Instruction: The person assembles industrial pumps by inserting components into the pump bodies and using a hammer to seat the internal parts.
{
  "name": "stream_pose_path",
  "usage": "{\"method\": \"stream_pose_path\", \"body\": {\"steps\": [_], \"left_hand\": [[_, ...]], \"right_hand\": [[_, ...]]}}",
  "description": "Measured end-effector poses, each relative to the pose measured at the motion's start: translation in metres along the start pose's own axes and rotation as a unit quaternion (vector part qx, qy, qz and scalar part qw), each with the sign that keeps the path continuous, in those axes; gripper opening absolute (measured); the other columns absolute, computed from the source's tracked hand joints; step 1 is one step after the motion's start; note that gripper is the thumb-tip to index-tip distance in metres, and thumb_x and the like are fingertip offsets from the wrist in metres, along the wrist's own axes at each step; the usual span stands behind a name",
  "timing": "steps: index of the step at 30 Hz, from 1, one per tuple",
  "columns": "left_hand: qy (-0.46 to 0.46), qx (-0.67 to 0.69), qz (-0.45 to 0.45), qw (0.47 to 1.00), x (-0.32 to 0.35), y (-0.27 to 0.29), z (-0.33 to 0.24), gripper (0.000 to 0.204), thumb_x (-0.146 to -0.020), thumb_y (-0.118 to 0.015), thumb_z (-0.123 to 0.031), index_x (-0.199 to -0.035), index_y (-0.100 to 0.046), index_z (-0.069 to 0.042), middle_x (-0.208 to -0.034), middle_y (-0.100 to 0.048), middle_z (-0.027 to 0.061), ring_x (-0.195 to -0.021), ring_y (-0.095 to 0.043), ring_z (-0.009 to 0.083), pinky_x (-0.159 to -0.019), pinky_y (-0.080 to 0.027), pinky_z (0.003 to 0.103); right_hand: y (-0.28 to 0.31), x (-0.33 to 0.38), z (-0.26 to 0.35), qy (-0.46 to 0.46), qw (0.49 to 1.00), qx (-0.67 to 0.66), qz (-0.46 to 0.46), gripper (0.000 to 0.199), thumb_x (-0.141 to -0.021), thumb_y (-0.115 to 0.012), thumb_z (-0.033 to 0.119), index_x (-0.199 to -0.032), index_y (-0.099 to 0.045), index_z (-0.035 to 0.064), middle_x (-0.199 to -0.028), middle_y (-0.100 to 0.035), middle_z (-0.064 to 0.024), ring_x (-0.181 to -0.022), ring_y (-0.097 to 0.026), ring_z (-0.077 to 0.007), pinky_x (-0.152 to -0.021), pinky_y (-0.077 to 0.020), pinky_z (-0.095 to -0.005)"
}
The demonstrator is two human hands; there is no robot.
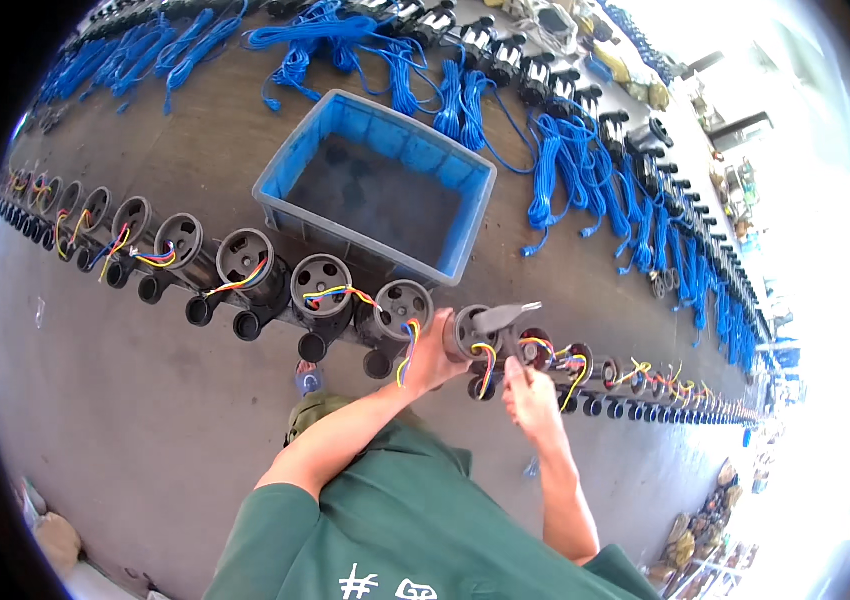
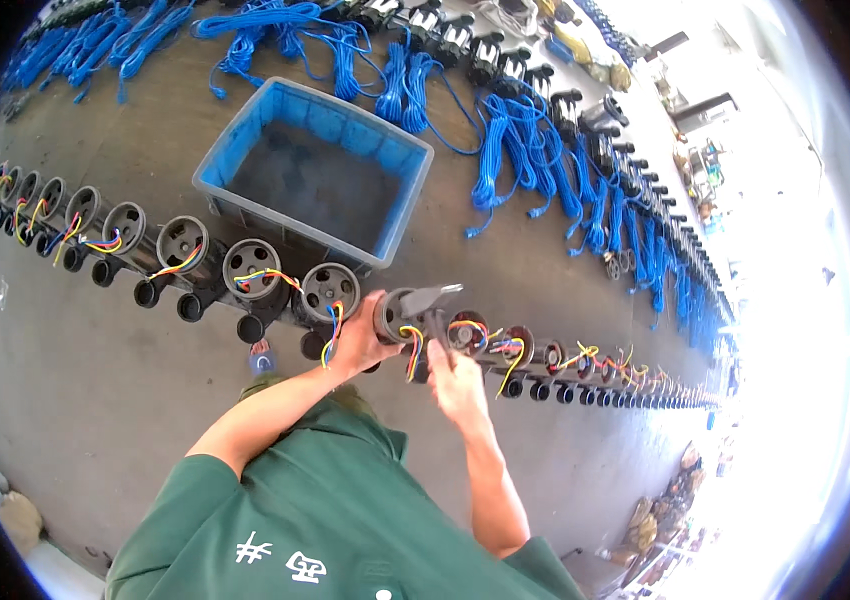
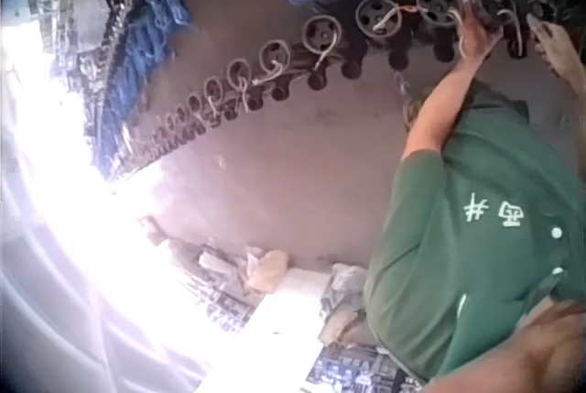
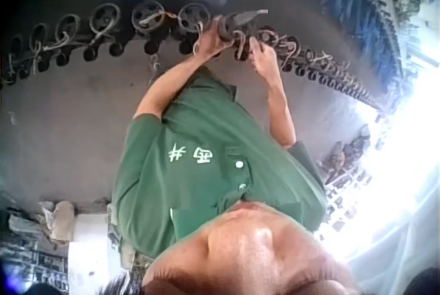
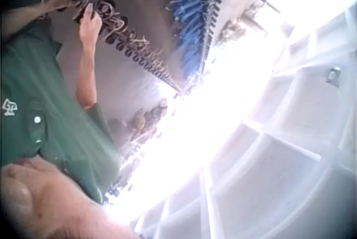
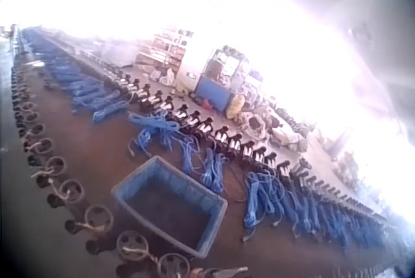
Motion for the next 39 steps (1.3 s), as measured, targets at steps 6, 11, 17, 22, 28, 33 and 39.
{"method": "stream_pose_path", "body": {"steps": [6, 11, 17, 22, 28, 33, 39], "left_hand": [[-0.001, -0.012, -0.001, 1.000, -0.007, -0.004, 0.008, 0.098, -0.060, -0.095, -0.017, -0.141, -0.041, -0.004, -0.128, -0.062, 0.0215, -0.120, -0.061, 0.0405, -0.100, -0.051, 0.044], [0.028, -0.016, 0.018, 0.999, -0.004, -0.005, 0.011, 0.097, -0.060, -0.094, -0.016, -0.142, -0.042, -0.004, -0.129, -0.062, 0.0209, -0.122, -0.060, 0.0393, -0.100, -0.051, 0.043], [-0.031, -0.016, -0.001, 0.999, -0.005, -0.006, 0.008, 0.094, -0.063, -0.092, -0.017, -0.142, -0.042, -0.005, -0.129, -0.061, 0.0208, -0.118, -0.061, 0.0404, -0.099, -0.051, 0.044], [0.005, -0.029, 0.020, 0.999, -0.007, -0.008, -0.010, 0.087, -0.066, -0.091, -0.014, -0.138, -0.043, -0.003, -0.129, -0.060, 0.0196, -0.121, -0.060, 0.0398, -0.098, -0.052, 0.043], [0.150, -0.140, 0.505, 0.838, 0.029, 0.015, -0.036, 0.053, -0.090, -0.069, -0.030, -0.125, -0.060, 0.009, -0.116, -0.069, 0.0253, -0.110, -0.066, 0.0390, -0.099, -0.050, 0.045], [0.143, 0.227, 0.417, 0.868, -0.052, 0.147, -0.183, 0.042, -0.095, -0.069, -0.027, -0.122, -0.064, 0.006, -0.116, -0.071, 0.0250, -0.109, -0.070, 0.0322, -0.099, -0.054, 0.047], [0.105, -0.385, -0.082, 0.913, -0.266, 0.373, 0.076, 0.054, -0.086, -0.080, -0.027, -0.117, -0.058, 0.011, -0.113, -0.066, 0.0252, -0.104, -0.065, 0.0340, -0.088, -0.054, 0.046]], "right_hand": [[0.008, 0.012, 0.010, 0.164, 0.980, -0.072, -0.085, 0.053, -0.107, -0.048, 0.047, -0.072, -0.051, 0.0072, -0.056, -0.047, 0.0025, -0.048, -0.044, -0.0089, -0.046, -0.0362, -0.0277], [-0.014, -0.011, -0.043, -0.028, 0.999, -0.039, 0.019, 0.054, -0.103, -0.055, 0.052, -0.072, -0.053, 0.0080, -0.056, -0.045, 0.0043, -0.046, -0.043, -0.0078, -0.042, -0.0344, -0.0272], [0.018, 0.026, 0.026, 0.044, 0.983, -0.180, 0.018, 0.045, -0.106, -0.053, 0.044, -0.081, -0.054, 0.0077, -0.061, -0.046, 0.0059, -0.051, -0.041, -0.0023, -0.045, -0.0316, -0.0212], [0.010, 0.010, -0.005, 0.134, 0.988, -0.018, -0.077, 0.051, -0.104, -0.057, 0.040, -0.076, -0.060, -0.0016, -0.062, -0.059, -0.0098, -0.053, -0.055, -0.0171, -0.053, -0.0439, -0.0367], [-0.014, -0.006, -0.047, 0.057, 0.994, 0.077, -0.055, 0.059, -0.100, -0.053, 0.055, -0.097, -0.072, -0.0009, -0.084, -0.071, -0.0263, -0.090, -0.069, -0.0457, -0.079, -0.0538, -0.0490], [-0.012, 0.001, -0.048, 0.047, 0.995, 0.066, -0.050, 0.066, -0.098, -0.051, 0.063, -0.098, -0.070, -0.0001, -0.085, -0.071, -0.0259, -0.090, -0.069, -0.0464, -0.082, -0.0543, -0.0534], [-0.019, -0.002, -0.036, 0.051, 0.998, 0.030, -0.014, 0.074, -0.098, -0.046, 0.068, -0.095, -0.072, -0.0016, -0.091, -0.072, -0.0269, -0.090, -0.072, -0.0436, -0.081, -0.0556, -0.0524]]}}
Point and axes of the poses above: each hand's wrist, its own x-axis away from the middle knuckle, its own y-axis out of the back of the hand, z = x × y, the point moved 6 cm from there along -x, towards the middle knuckle
